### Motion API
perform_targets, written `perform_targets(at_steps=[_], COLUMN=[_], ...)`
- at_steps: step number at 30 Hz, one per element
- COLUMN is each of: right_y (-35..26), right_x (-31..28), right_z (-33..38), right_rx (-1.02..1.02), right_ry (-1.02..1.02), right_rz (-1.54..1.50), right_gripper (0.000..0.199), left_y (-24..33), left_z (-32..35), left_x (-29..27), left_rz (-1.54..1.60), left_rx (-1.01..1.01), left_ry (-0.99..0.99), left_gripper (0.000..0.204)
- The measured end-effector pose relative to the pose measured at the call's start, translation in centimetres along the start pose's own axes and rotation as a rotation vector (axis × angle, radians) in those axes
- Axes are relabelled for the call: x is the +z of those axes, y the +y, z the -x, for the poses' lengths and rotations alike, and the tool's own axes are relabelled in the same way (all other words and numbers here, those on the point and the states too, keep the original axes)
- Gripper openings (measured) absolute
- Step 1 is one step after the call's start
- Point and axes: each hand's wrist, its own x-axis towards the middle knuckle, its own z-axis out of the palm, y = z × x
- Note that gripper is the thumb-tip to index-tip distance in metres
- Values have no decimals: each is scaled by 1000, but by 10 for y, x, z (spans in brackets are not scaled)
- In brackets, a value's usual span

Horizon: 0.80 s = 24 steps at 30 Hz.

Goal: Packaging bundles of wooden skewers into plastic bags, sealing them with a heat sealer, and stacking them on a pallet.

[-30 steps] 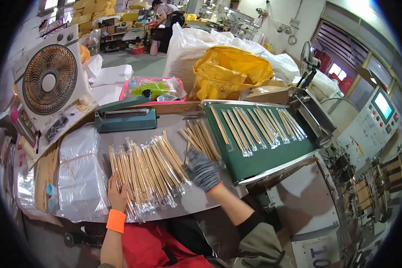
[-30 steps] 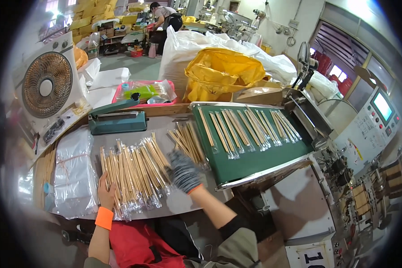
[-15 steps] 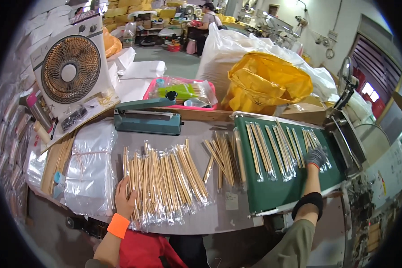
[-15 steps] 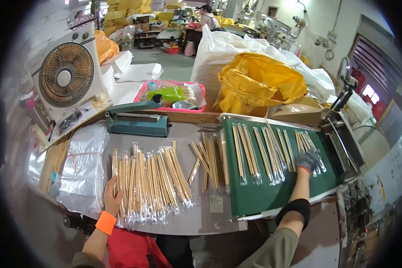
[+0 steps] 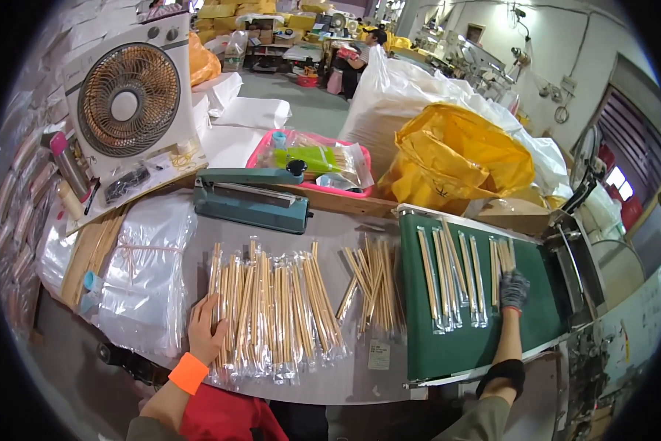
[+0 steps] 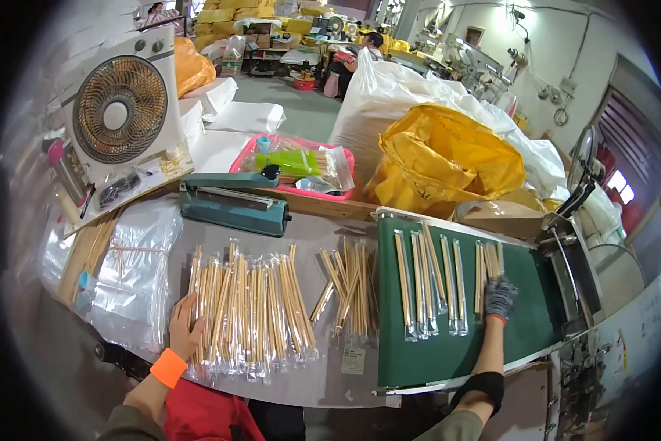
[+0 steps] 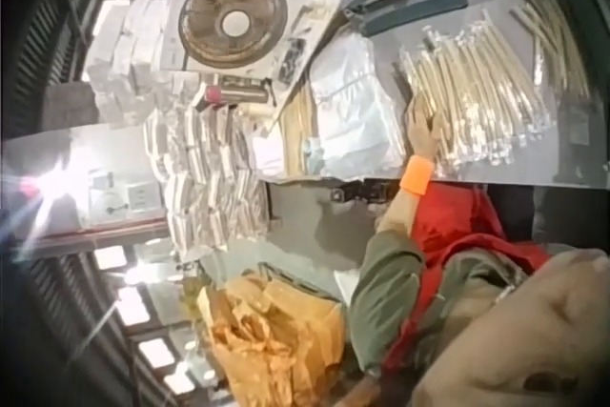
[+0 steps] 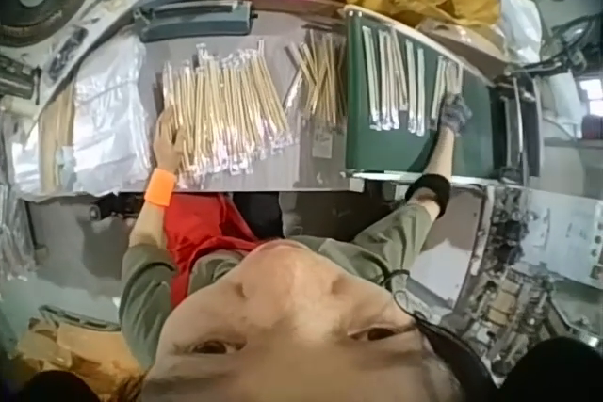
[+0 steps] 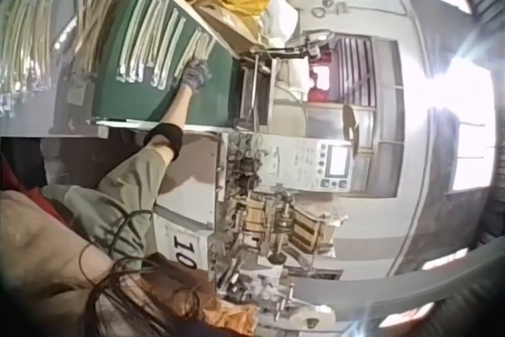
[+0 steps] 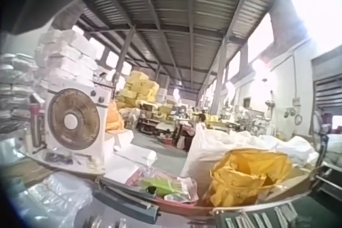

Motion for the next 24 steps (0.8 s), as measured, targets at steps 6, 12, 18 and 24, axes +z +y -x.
perform_targets(at_steps=[6, 12, 18, 24], right_y=[-83, -129, -216, -335], right_x=[-50, -75, -105, -144], right_z=[20, 31, 91, 150], right_rx=[12, 185, -268, -567], right_ry=[-21, -260, -148, -200], right_rz=[26, -111, -454, -398], right_gripper=[47, 54, 39, 55], left_y=[-10, -15, -22, -27], left_z=[5, 10, 14, 16], left_x=[-5, -7, -7, -9], left_rz=[1, 53, 87, 61], left_rx=[2, -44, -12, -41], left_ry=[21, 67, 98, 132], left_gripper=[52, 51, 51, 67])
